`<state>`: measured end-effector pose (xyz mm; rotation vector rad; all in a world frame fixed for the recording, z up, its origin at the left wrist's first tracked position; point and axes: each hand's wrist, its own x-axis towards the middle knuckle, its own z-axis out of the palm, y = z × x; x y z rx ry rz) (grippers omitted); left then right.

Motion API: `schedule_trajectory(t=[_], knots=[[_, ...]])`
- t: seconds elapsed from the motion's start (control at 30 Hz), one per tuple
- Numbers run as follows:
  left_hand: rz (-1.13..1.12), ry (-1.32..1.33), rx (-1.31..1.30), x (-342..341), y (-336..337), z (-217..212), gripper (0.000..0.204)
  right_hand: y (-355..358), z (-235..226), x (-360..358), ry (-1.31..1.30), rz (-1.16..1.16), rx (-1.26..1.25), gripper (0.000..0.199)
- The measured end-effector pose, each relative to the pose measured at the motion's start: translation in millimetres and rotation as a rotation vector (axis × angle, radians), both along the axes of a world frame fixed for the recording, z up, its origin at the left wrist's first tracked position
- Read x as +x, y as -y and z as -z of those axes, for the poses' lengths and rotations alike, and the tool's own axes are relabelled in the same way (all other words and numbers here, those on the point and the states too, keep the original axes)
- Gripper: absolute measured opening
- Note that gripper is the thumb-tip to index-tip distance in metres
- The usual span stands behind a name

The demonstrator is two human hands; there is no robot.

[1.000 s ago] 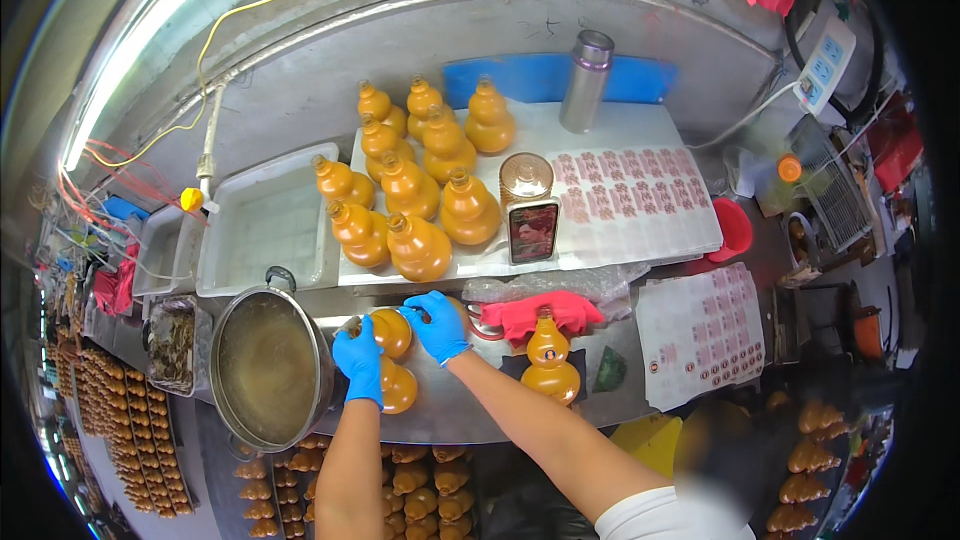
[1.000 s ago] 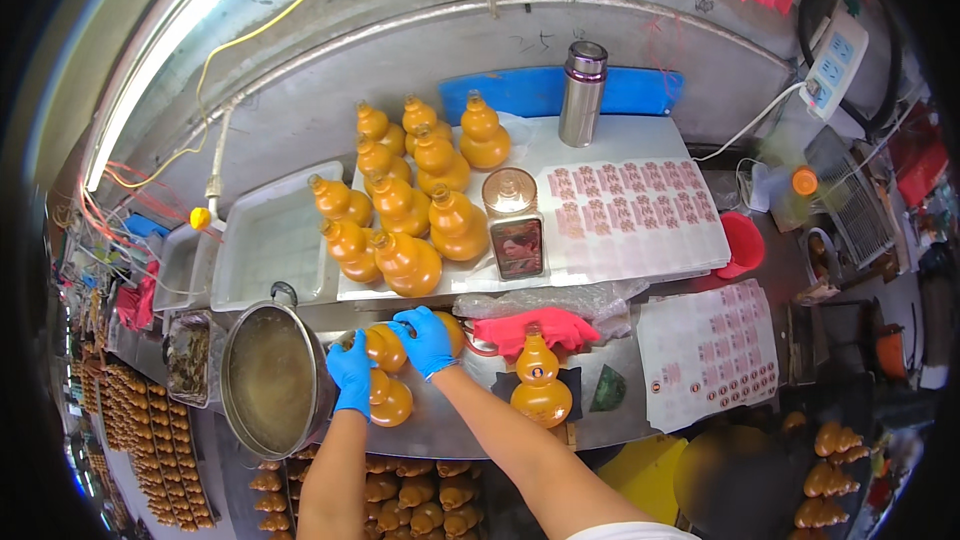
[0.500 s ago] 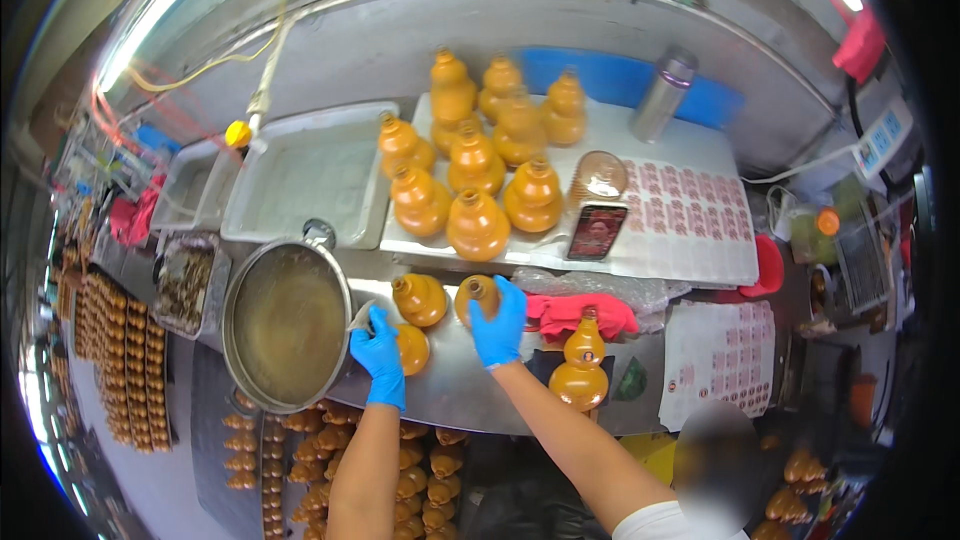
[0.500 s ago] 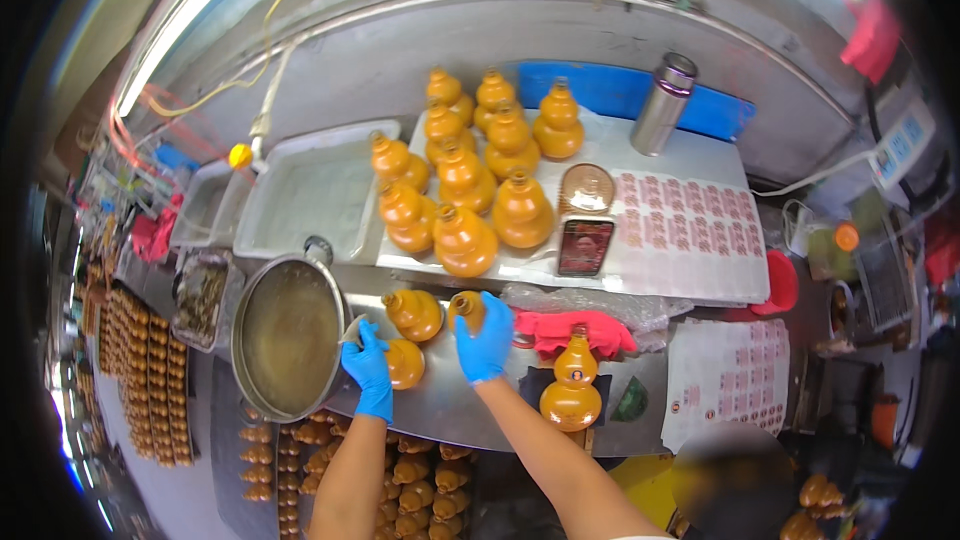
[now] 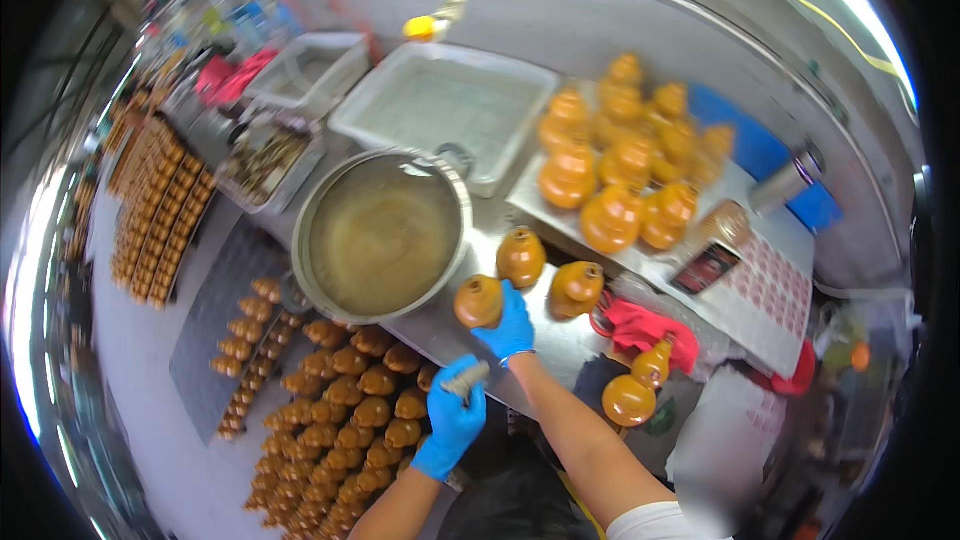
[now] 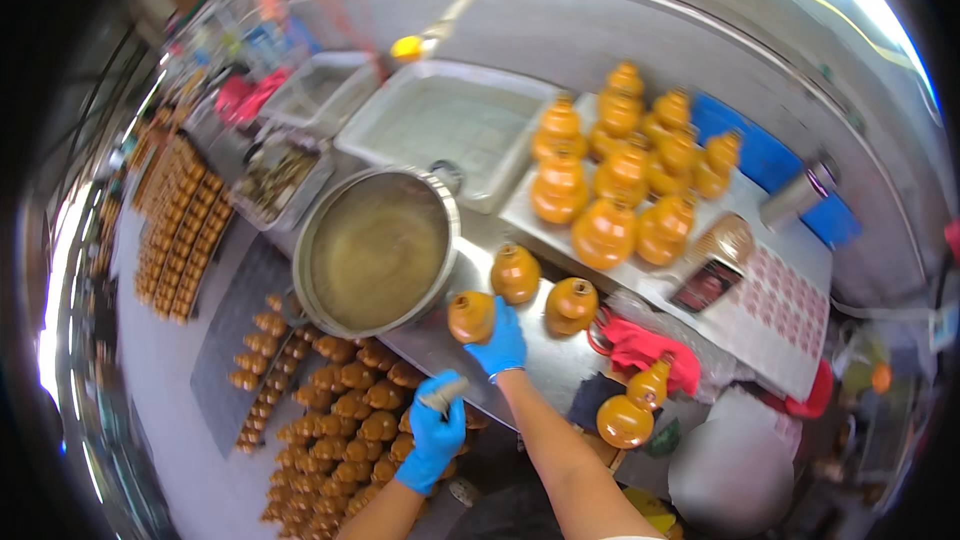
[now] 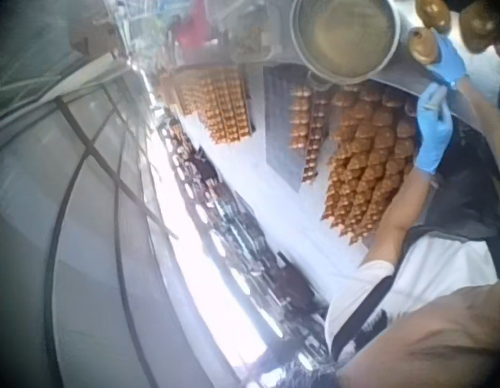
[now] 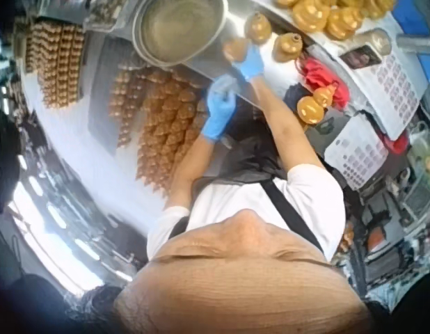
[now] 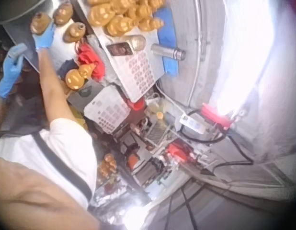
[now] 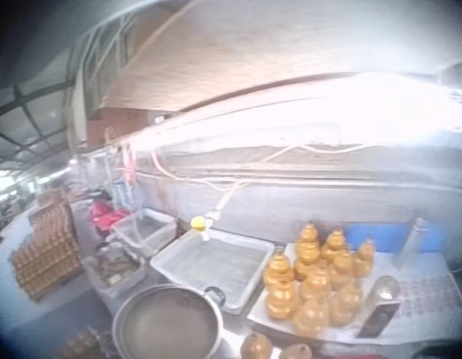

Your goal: The person arranges numerous yellow gourds on a large black work surface. They pick up the gourds one by one, wipe them with a small cloth, and place them in neat rows. The person also moves a yellow board to clear space and continues the repetitive process of cleaning and organizing the gourds.

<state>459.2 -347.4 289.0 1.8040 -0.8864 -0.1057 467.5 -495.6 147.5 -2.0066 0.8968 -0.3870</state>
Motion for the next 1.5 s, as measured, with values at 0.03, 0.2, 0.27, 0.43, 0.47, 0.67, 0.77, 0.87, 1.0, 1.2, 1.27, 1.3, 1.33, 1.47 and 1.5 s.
schedule_trajectory(t=[0.03, 0.2, 0.27, 0.43, 0.47, 0.67, 0.77, 0.87, 1.0, 1.2, 1.27, 1.3, 1.33, 1.47, 1.5], knots=[[-0.028, 0.012, 0.023, -13, -25, 1, 0.031, -4, 11, 4, 0.065, 0.002, 0.083, 0.112], [-0.27, -0.242, 0.351, -81, -185, 15, 0.026, -15, 44, 16, 0.087, 0.033, 0.023, 0.118], [-0.42, -0.366, 0.503, -110, -244, 24, 0.023, -9, 51, 15, 0.038, 0.045, -0.067, 0.119], [-0.887, -0.682, 0.736, -208, -374, 52, 0.021, 13, 86, 10, 0.297, -0.041, 0.427, 0.09], [-0.975, -0.747, 0.722, -231, -402, 66, 0.022, 26, 104, 4, 0.246, -0.002, 0.327, 0.091], [-1.009, -1.162, 0.877, -396, -520, 116, 0.034, 0, 117, -55, 0.013, -0.055, -0.179, 0.074], [-0.867, -1.307, 0.989, -450, -565, 121, 0.038, -148, 56, -76, 0.088, -0.243, -0.31, 0.06], [-0.708, -1.479, 0.861, -450, -637, 135, 0.036, -290, 10, -94, -0.091, -0.635, 0.072, 0.046], [-0.889, -1.15, 0.909, -437, -785, 205, 0.033, -525, -32, -132, -0.044, -1.157, 0.039, 0.054], [-1.703, -0.622, 0.355, -341, -995, 284, 0.035, -783, 4, -156, -0.194, -1.744, -0.047, 0.063], [-1.795, -0.351, 0.332, -303, -1036, 293, 0.037, -837, 34, -157, -0.222, -1.764, -0.1, 0.063], [-1.811, -0.352, 0.292, -288, -1051, 297, 0.038, -859, 49, -154, -0.208, -1.74, -0.088, 0.064], [-1.828, -0.354, 0.252, -279, -1066, 305, 0.039, -880, 60, -151, -0.243, -1.698, -0.116, 0.066], [-1.757, -0.405, -0.021, -254, -1102, 353, 0.032, -915, 126, -137, -0.141, -1.662, -0.341, 0.069], [-1.778, -0.477, -0.079, -252, -1105, 362, 0.031, -920, 138, -134, -0.147, -1.673, -0.377, 0.069]])
